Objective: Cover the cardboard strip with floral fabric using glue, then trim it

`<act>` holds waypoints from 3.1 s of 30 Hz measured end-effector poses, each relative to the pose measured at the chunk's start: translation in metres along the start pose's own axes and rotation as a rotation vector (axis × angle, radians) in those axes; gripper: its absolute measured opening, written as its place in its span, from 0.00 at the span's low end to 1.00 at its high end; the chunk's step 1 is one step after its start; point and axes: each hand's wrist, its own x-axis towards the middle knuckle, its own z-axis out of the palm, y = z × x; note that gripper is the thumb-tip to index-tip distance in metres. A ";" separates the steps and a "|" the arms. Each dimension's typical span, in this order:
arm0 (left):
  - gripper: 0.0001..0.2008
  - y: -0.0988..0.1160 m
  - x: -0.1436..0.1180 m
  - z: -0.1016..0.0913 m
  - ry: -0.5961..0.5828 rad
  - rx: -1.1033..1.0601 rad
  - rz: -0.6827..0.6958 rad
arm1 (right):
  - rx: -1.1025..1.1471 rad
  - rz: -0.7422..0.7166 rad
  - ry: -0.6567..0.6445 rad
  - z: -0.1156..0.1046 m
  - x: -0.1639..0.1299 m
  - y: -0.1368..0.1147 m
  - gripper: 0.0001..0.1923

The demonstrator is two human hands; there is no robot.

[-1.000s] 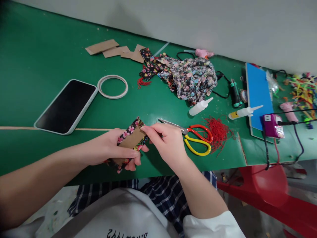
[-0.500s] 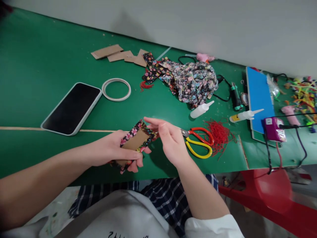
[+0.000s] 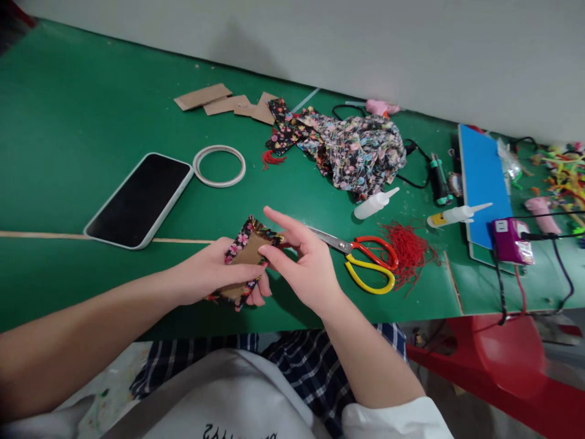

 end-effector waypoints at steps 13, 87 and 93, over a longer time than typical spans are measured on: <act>0.07 -0.010 0.006 0.001 -0.013 -0.230 0.086 | 0.181 0.061 -0.099 -0.004 0.004 -0.002 0.27; 0.17 0.001 -0.006 -0.001 -0.191 -0.114 -0.070 | -0.782 -0.793 -0.304 -0.025 0.013 0.009 0.34; 0.14 0.004 -0.003 -0.003 -0.149 -0.132 -0.101 | -0.693 -0.733 -0.347 -0.028 0.014 0.009 0.34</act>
